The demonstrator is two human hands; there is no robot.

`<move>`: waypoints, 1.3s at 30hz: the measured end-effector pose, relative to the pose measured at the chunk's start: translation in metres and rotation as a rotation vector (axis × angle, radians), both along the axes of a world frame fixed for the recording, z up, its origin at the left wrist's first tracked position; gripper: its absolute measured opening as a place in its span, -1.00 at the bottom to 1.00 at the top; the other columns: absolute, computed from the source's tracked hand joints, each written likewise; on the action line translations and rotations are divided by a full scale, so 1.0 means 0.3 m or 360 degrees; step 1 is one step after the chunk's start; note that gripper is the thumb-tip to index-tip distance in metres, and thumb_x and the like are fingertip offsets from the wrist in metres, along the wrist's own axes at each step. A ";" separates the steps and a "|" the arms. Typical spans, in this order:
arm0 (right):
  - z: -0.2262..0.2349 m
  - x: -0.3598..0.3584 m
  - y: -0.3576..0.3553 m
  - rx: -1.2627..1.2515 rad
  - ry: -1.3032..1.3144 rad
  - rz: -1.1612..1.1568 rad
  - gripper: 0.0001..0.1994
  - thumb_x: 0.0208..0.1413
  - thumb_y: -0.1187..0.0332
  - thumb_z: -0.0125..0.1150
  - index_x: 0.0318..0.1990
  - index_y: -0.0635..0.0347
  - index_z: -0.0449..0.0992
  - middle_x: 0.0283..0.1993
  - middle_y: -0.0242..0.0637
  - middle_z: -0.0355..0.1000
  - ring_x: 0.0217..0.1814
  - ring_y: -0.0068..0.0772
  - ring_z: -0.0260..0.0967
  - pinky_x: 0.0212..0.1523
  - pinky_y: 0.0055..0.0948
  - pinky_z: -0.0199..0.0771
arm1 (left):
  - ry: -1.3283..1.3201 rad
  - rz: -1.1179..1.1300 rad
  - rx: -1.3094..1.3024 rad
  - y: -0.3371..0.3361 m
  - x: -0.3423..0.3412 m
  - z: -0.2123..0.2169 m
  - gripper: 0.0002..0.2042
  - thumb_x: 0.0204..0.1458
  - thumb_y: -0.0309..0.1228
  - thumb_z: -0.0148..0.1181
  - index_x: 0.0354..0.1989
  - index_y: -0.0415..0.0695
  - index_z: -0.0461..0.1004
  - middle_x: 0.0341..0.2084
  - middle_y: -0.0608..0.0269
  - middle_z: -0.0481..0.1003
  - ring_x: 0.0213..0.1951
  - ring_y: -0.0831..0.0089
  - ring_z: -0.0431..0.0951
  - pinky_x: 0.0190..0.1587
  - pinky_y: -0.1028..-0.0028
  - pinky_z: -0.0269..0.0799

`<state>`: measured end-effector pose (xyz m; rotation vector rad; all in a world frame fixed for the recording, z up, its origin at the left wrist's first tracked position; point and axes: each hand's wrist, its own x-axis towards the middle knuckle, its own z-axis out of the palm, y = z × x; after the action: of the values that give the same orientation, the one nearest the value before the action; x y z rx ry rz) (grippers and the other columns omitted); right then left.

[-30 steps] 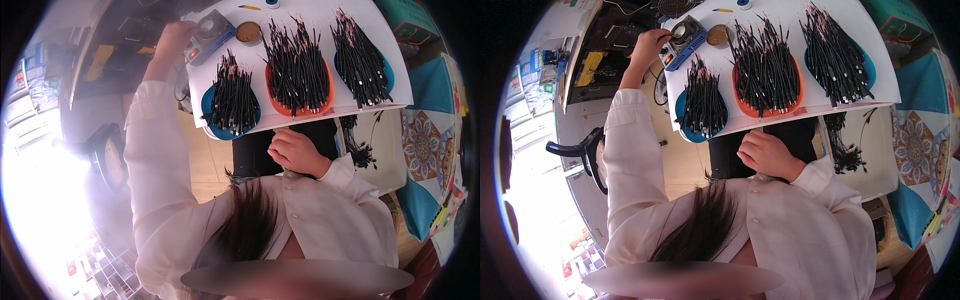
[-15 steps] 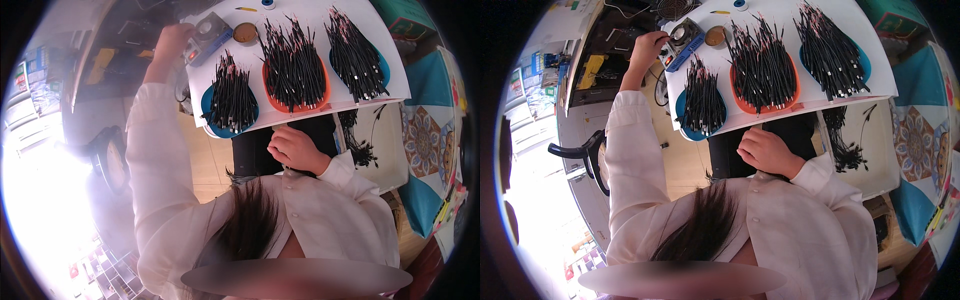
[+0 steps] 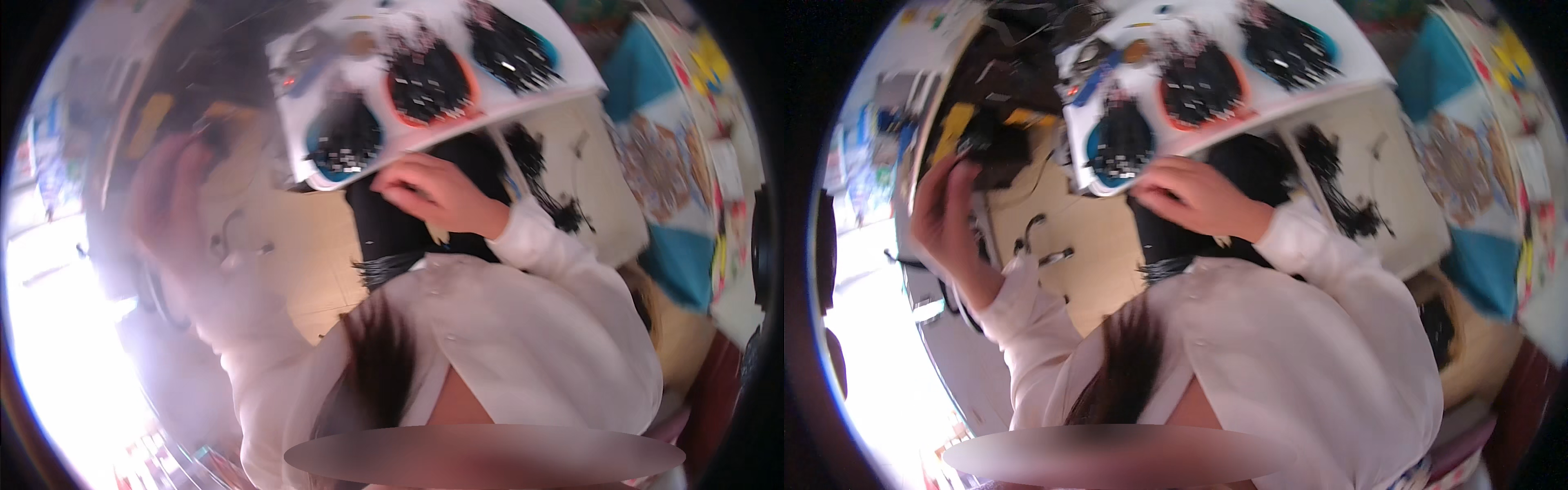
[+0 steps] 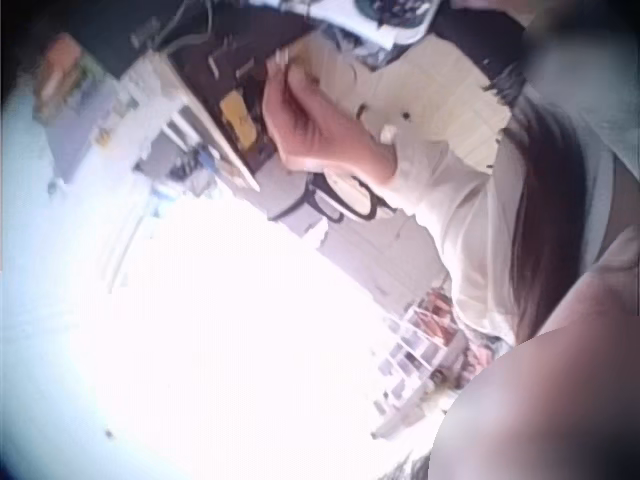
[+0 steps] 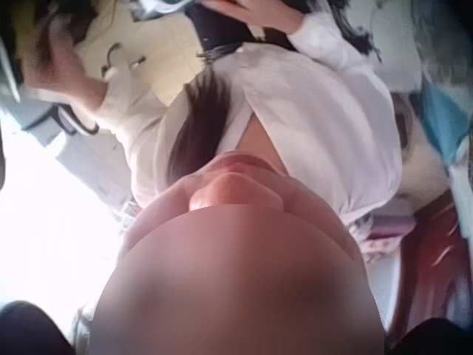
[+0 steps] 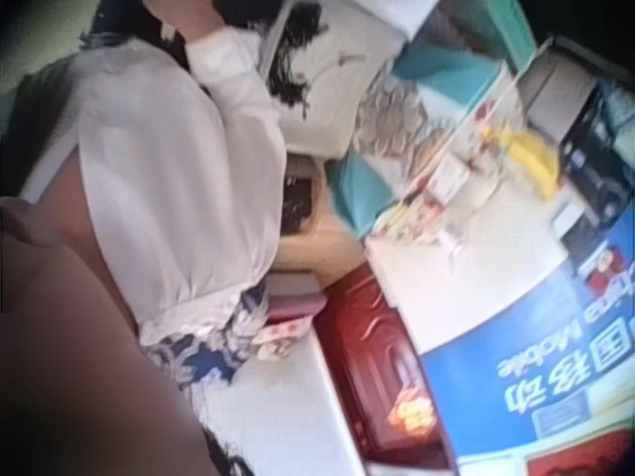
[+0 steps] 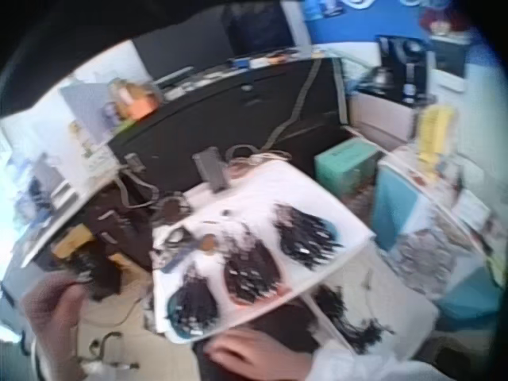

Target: The person repeatedly picks up black wire bundles, strips the ends, and twists the exposed strands together by hand. They place the finished bundles into one of three bowls on the table and continue the process with new bundles.

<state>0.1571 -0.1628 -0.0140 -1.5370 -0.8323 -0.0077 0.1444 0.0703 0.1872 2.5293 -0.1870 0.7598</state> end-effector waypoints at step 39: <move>-0.580 0.168 -0.539 -0.1377 0.0673 -0.0783 -0.69 0.12 0.17 0.17 -0.26 0.31 0.50 -0.35 -0.01 0.51 -0.26 0.02 0.48 -0.20 -0.17 0.45 | 0.0205 0.0028 0.0014 -0.101 0.234 -0.680 -0.88 0.00 -0.43 0.18 -0.47 -0.21 0.41 -0.52 0.00 0.45 -0.37 0.00 0.48 -0.32 0.13 0.38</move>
<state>0.2074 -0.3246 -0.1879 -2.4111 -0.0711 0.3452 0.2147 0.0400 -0.0169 2.5809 -0.1250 0.6016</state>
